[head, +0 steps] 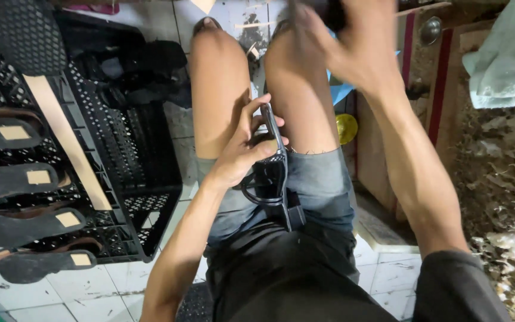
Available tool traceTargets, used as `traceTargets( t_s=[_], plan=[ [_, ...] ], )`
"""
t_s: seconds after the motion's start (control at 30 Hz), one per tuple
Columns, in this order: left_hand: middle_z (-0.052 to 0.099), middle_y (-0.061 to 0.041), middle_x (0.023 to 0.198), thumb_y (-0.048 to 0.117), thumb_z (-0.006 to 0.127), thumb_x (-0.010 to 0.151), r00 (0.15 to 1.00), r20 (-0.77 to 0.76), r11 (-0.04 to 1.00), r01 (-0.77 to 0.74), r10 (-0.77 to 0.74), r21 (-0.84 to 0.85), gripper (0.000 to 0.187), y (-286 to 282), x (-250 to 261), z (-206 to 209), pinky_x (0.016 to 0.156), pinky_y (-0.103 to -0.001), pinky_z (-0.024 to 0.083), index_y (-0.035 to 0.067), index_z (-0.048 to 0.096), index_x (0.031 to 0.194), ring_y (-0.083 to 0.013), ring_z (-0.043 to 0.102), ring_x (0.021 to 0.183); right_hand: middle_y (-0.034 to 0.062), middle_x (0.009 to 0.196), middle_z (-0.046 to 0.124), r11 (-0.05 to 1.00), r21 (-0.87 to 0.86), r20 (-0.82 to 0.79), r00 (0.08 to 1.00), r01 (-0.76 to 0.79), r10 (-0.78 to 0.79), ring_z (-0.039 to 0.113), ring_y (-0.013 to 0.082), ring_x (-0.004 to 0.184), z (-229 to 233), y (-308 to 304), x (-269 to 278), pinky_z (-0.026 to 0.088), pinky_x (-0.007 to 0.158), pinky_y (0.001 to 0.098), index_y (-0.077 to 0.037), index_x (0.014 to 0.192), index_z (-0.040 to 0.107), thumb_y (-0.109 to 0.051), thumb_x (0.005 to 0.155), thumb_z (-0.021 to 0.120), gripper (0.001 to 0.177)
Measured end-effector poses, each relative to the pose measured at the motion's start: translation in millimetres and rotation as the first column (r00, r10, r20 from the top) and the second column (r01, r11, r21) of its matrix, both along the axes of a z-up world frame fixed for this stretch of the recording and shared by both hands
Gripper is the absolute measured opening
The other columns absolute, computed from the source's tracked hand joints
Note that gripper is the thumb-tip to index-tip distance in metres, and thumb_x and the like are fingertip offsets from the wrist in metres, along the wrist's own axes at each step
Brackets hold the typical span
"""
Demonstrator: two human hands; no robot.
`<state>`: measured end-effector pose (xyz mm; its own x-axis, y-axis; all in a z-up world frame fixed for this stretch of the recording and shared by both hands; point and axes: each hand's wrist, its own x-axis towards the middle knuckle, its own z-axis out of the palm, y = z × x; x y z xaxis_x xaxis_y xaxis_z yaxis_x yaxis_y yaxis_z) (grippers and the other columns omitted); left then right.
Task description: Assembling and finishing sandals by trimming soles with a knife, hammering parts together, and fitting straps.
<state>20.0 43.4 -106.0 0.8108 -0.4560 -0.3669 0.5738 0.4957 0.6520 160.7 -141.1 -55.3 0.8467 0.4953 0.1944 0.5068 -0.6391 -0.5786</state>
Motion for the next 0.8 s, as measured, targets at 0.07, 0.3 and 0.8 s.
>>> traceTargets(
  t_s=[0.07, 0.3, 0.8],
  plan=[
    [0.041, -0.012, 0.11, 0.013, 0.061, 0.078, 0.998, -0.043, 0.999, 0.037, -0.038, -0.032, 0.069, 2, 1, 3, 0.08, -0.035, 0.049, 0.02, 0.019, 0.133, -0.023, 0.056, 0.092, 0.0081, 0.075, 0.037, 0.988, 0.146, -0.039, 0.998, 0.052, -0.047, 0.026, 0.0209, 0.069, 29, -7, -31, 0.027, 0.061, 0.0334, 0.001, 0.092, 0.049, -0.01, 0.091, 0.07, 0.024],
    [0.042, -0.012, 0.112, 0.011, 0.072, 0.071, 0.998, -0.05, 0.993, -0.03, 0.024, -0.11, 0.079, -4, -8, -7, 0.089, -0.035, 0.043, 0.02, 0.025, 0.134, -0.0232, 0.052, 0.097, 0.0255, 0.087, 0.059, 0.638, 0.578, -0.75, 0.64, 0.51, 0.167, 0.053, 0.011, 0.033, 16, -31, -114, 0.043, 0.029, 0.0193, 0.01, 0.08, 0.056, -0.001, 0.067, 0.063, 0.019],
    [0.041, -0.013, 0.114, 0.012, 0.08, 0.063, 0.997, 0.056, 0.999, 0.05, -0.05, 0.011, 0.091, 2, 0, -3, 0.089, -0.038, 0.044, 0.019, 0.024, 0.134, -0.0221, 0.048, 0.101, 0.024, 0.07, 0.06, 0.624, 0.598, -0.739, 0.647, 0.503, 0.188, 0.047, 0.0088, 0.028, 21, -18, -113, 0.038, 0.026, 0.0171, 0.012, 0.081, 0.058, 0.007, 0.063, 0.065, 0.02]
  ],
)
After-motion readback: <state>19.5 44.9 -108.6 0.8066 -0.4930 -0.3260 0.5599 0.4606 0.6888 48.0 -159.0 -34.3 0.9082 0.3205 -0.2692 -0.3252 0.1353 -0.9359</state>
